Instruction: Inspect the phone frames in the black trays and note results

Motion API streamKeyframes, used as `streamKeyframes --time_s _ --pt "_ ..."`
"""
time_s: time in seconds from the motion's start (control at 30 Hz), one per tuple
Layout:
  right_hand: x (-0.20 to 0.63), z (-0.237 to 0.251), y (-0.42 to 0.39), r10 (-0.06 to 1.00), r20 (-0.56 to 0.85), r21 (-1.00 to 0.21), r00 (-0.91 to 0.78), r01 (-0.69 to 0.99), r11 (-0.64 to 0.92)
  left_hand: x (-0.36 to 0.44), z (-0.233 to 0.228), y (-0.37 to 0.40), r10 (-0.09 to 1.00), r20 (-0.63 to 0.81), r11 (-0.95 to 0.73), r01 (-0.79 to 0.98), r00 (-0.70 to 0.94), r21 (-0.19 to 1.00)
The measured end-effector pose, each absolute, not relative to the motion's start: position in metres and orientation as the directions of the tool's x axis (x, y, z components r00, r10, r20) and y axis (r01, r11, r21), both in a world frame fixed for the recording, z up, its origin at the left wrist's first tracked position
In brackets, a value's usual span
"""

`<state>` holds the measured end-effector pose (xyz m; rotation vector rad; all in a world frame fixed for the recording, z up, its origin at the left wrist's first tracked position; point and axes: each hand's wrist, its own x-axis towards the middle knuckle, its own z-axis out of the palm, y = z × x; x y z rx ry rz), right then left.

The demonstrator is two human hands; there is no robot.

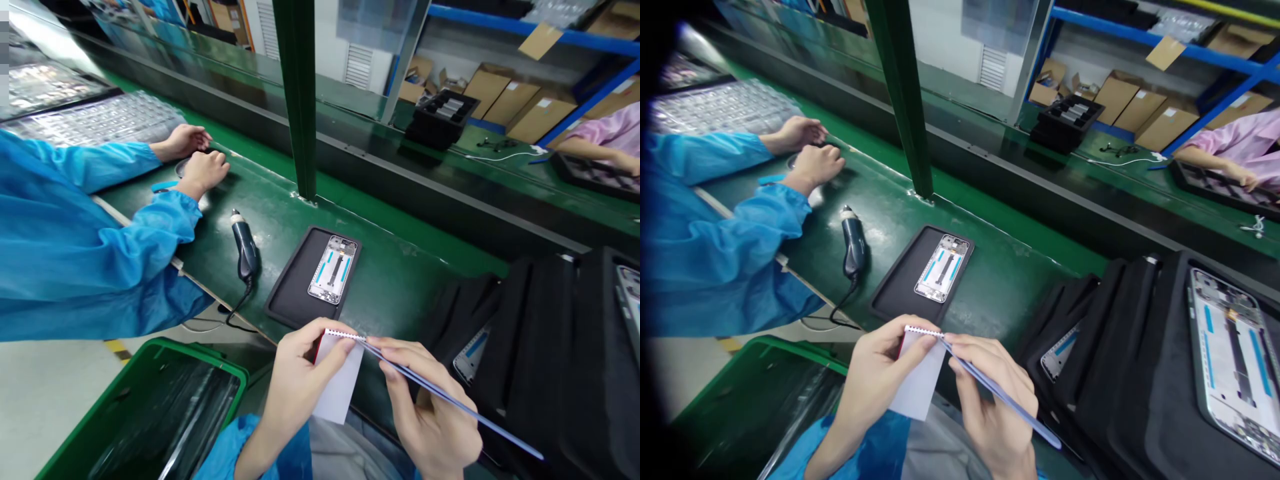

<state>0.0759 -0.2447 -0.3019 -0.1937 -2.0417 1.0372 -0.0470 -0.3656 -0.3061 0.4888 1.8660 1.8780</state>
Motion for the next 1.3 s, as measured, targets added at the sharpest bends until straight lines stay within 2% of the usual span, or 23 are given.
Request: streamKeyframes --time_s 1.07,1.3 --pt "0.062 -0.309 -0.244 0.453 0.53 -0.771 -0.717 -0.184 0.61 -0.062 -0.314 -0.371 0.514 -0.102 0.024 -0.104 -0.852 0.994" --pt "0.06 -0.308 -0.245 0.456 0.534 -0.767 -0.712 -0.181 0.615 -0.063 -0.315 -0.372 0.536 -0.107 0.041 -0.1 -0.838 0.994"
